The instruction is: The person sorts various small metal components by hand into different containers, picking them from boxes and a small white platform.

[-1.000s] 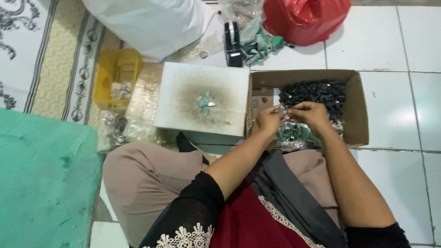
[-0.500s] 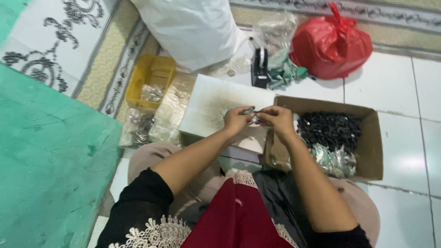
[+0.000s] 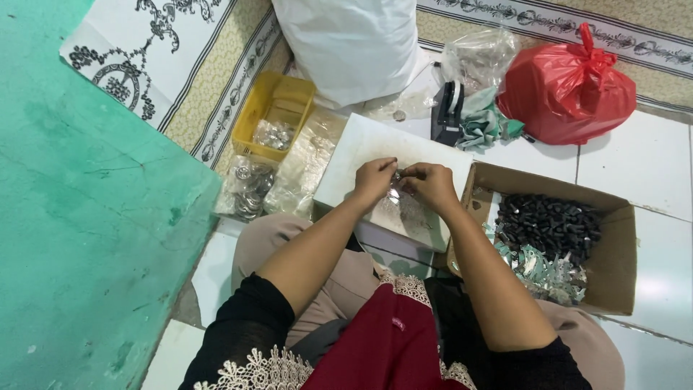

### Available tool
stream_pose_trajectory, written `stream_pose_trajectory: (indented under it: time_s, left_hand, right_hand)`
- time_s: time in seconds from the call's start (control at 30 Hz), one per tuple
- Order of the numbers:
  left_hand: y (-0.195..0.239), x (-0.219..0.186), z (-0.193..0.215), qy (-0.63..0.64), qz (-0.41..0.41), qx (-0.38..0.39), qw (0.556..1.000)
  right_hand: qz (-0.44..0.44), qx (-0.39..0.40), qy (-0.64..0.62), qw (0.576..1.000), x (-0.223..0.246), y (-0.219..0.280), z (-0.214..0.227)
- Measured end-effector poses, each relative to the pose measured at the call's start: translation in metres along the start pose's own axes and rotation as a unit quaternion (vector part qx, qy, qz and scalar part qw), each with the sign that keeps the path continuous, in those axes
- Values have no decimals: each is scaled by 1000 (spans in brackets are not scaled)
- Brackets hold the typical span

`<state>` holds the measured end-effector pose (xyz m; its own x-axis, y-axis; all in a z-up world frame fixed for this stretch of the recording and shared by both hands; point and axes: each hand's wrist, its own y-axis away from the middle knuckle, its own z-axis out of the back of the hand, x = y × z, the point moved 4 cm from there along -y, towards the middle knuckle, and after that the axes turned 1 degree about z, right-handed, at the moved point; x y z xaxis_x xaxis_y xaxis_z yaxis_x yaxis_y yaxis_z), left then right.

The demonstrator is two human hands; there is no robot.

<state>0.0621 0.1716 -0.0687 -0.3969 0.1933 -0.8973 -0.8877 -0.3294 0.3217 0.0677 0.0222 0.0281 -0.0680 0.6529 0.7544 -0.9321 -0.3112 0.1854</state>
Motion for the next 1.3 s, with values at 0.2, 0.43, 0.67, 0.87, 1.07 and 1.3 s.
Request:
stream_pose_trajectory:
  time_s: [0.2, 0.43, 0.67, 0.87, 1.07, 1.3]
  left_hand:
    - [35, -47, 36, -149, -119, -1, 982]
    - [55, -67, 38, -215, -197, -15, 957]
    - [102, -85, -40, -167, -393, 125, 895]
    - [130, -71, -186, -175, -368, 289, 867]
    - [115, 41, -296, -312, -223, 275, 882]
    - [161, -36, -240, -319, -189, 300, 879]
  right_hand:
    - [74, -19, 15, 997, -18, 3, 3]
    - [86, -93, 24, 992, -54, 35, 56]
    - [5, -74, 140, 987, -145, 90, 144]
    - [-77, -25, 169, 982, -314, 98, 144]
    - [-63, 39, 197, 977, -322, 86, 99]
    - [22, 141, 300, 943, -259, 101, 92]
